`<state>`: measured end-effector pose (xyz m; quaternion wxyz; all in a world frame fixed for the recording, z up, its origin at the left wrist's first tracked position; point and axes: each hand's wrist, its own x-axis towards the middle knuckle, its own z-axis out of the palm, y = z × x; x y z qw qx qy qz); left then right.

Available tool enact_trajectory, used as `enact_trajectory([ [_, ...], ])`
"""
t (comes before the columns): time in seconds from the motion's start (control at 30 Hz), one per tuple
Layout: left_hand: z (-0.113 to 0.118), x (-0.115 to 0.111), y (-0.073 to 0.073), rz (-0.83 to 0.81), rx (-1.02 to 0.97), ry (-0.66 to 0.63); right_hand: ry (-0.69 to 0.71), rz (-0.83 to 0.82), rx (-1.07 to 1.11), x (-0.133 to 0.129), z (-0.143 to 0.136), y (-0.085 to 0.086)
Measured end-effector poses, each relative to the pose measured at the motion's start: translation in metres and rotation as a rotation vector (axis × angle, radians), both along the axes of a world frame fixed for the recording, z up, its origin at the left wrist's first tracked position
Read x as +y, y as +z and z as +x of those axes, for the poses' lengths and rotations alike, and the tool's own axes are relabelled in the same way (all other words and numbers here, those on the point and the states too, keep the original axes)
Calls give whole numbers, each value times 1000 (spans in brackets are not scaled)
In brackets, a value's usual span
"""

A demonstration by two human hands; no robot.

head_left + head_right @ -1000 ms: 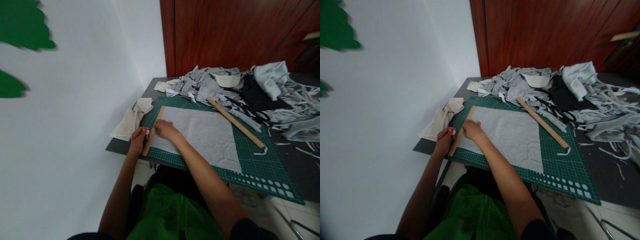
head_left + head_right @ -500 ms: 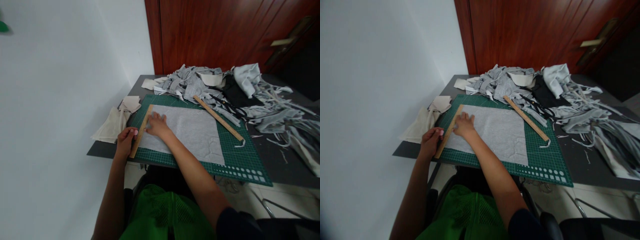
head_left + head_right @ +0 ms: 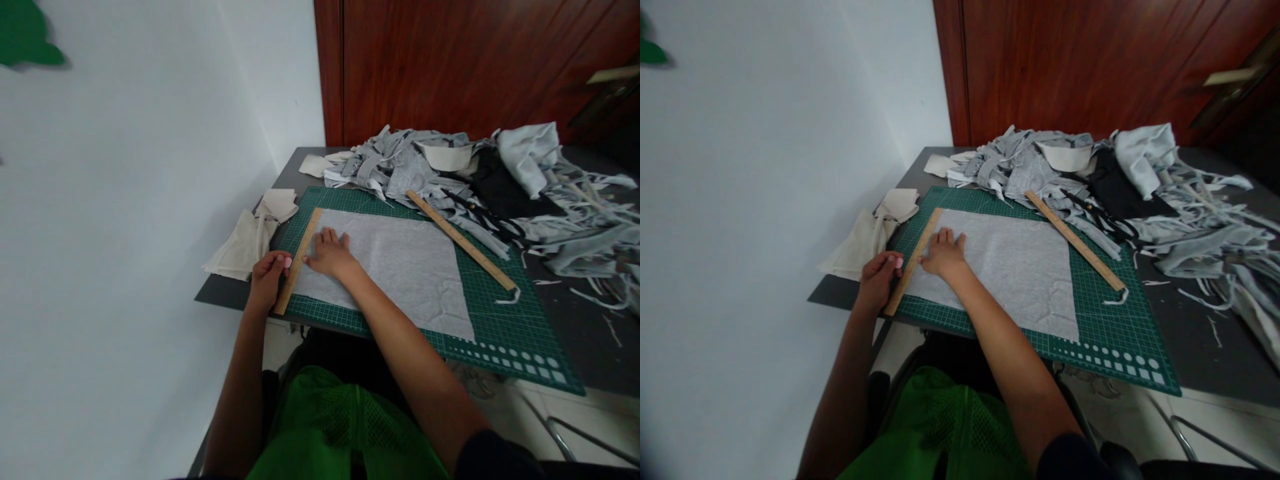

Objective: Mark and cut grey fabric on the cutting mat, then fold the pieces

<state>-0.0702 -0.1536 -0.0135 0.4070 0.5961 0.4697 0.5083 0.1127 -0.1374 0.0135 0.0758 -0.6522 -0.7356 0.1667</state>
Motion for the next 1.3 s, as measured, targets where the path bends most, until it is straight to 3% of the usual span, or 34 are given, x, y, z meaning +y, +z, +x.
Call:
enact_trajectory([
  [0.77, 3, -4, 7, 12, 82, -33, 44, -69, 24, 1, -1, -3],
  [1.3, 10, -2, 10, 64, 219, 37, 46, -29, 42, 4, 3, -2],
])
